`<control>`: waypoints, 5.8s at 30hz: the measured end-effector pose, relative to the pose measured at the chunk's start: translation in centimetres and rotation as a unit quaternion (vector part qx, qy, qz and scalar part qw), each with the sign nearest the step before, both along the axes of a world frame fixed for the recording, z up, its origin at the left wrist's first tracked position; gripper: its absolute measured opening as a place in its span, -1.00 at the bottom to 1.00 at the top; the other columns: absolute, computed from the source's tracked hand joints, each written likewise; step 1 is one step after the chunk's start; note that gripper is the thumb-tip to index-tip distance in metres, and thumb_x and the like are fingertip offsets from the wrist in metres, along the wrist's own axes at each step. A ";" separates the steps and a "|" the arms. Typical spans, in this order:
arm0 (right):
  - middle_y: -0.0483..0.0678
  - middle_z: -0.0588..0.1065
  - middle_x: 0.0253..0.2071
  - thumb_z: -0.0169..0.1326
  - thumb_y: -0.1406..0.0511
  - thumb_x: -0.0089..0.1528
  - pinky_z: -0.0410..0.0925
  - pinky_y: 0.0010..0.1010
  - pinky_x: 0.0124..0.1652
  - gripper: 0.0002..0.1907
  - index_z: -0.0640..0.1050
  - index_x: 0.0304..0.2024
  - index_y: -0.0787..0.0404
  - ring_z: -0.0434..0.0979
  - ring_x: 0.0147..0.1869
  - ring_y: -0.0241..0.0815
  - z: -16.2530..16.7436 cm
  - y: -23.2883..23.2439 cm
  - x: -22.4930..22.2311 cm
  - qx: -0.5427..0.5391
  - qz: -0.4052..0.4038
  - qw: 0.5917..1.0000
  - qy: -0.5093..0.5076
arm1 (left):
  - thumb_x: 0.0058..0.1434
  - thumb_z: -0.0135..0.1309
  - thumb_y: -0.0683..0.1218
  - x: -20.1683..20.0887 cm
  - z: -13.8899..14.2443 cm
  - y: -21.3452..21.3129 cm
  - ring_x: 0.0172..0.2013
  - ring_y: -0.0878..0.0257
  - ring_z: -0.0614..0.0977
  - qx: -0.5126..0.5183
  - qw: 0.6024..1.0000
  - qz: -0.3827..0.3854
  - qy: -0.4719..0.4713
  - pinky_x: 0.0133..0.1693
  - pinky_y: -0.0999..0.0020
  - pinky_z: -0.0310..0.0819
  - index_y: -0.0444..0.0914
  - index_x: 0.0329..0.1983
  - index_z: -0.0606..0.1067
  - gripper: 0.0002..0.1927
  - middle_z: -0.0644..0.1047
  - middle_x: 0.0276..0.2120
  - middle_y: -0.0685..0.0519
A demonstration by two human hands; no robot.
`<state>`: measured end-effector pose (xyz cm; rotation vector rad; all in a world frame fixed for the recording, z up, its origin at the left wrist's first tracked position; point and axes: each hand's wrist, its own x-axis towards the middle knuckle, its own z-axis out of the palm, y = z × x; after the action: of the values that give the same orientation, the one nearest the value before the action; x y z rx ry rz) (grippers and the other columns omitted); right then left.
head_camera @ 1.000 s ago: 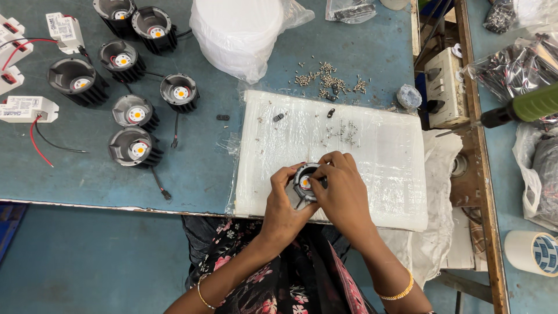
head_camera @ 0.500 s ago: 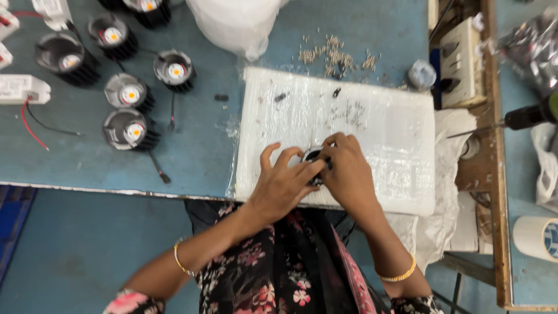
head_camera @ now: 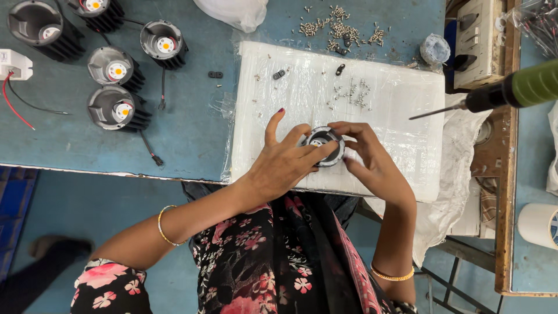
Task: The person assembles LED downlight fixtures at a workbench. They pick small screws from the table, position a black finned heat-sink housing onto an LED COB module, and drive the screws in using a green electric screwdriver, then set the finished unit aside and start the next one.
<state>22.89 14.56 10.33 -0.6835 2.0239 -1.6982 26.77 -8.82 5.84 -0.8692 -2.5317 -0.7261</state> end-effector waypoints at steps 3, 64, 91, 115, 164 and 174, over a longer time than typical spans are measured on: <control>0.11 0.11 0.53 0.22 0.38 0.10 0.09 -0.12 0.40 -0.02 0.08 0.51 0.19 0.07 0.60 0.03 -1.1 0.4 0.2 0.114 0.029 0.993 0.030 | 0.15 0.30 0.00 -0.9 0.0 -0.1 0.24 0.09 0.41 0.029 0.998 -0.045 -0.020 0.36 -0.38 -0.26 -0.02 0.37 0.31 -0.28 0.61 -0.11 0.22; 0.14 0.32 0.27 0.40 0.28 0.03 0.40 -0.17 0.14 -0.03 0.13 0.34 0.23 0.48 0.23 0.07 -5.0 -2.1 6.7 0.194 -0.204 0.958 0.062 | 0.14 0.26 0.16 -0.2 1.7 -0.8 0.18 0.10 0.47 -0.001 0.988 -0.132 -0.075 0.37 -0.35 -0.11 -0.08 0.31 0.34 -0.31 0.55 -0.01 0.09; 0.13 0.51 0.11 0.00 0.40 0.37 0.36 -0.27 0.24 -0.65 0.37 0.20 0.39 0.51 0.21 -0.09 -4.3 -4.6 7.4 -0.122 -0.196 0.967 -0.111 | 0.22 0.29 0.03 -2.5 2.0 -2.9 -0.16 0.27 0.71 0.450 0.783 -0.028 -0.430 -0.02 0.31 0.58 -0.12 0.38 0.23 -0.28 0.71 -0.23 -0.13; 0.00 0.60 -0.31 0.25 0.36 0.20 0.43 -0.40 -0.21 -0.84 0.59 -0.22 0.32 0.61 -0.28 -0.20 -2.4 -3.9 9.4 0.211 -0.150 0.961 0.096 | 0.21 0.32 -0.03 2.6 6.6 -4.3 0.02 -0.04 0.71 0.280 0.902 -0.027 -0.328 0.10 0.19 0.58 -0.16 0.42 0.04 -0.13 0.70 -0.09 -0.14; 0.10 0.39 0.23 0.29 0.35 0.01 0.31 -0.19 0.23 -0.17 0.32 0.33 0.19 0.41 0.31 0.10 -3.0 -4.1 6.5 0.213 -0.067 0.972 0.078 | 0.00 0.25 -0.07 1.5 5.6 -3.3 0.35 -0.14 0.20 0.035 0.983 -0.033 -0.175 0.30 -0.49 -0.29 -0.16 -0.38 0.67 -0.87 0.32 0.31 -0.02; 0.13 0.35 0.23 0.31 0.35 -0.01 0.30 -0.18 0.22 -0.12 0.26 0.34 0.26 0.40 0.31 0.12 -4.2 -3.6 6.7 0.222 -0.075 0.970 0.067 | -0.12 0.19 -0.11 -0.3 6.3 -0.5 0.45 -0.13 0.07 -0.202 0.973 -0.077 -0.081 0.33 -0.48 -0.39 -0.16 -0.43 0.69 -0.83 0.24 0.43 0.08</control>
<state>29.62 10.93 6.11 -0.5108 2.4896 -1.2254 26.42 -9.30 12.09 -1.1935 -2.8367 -0.3343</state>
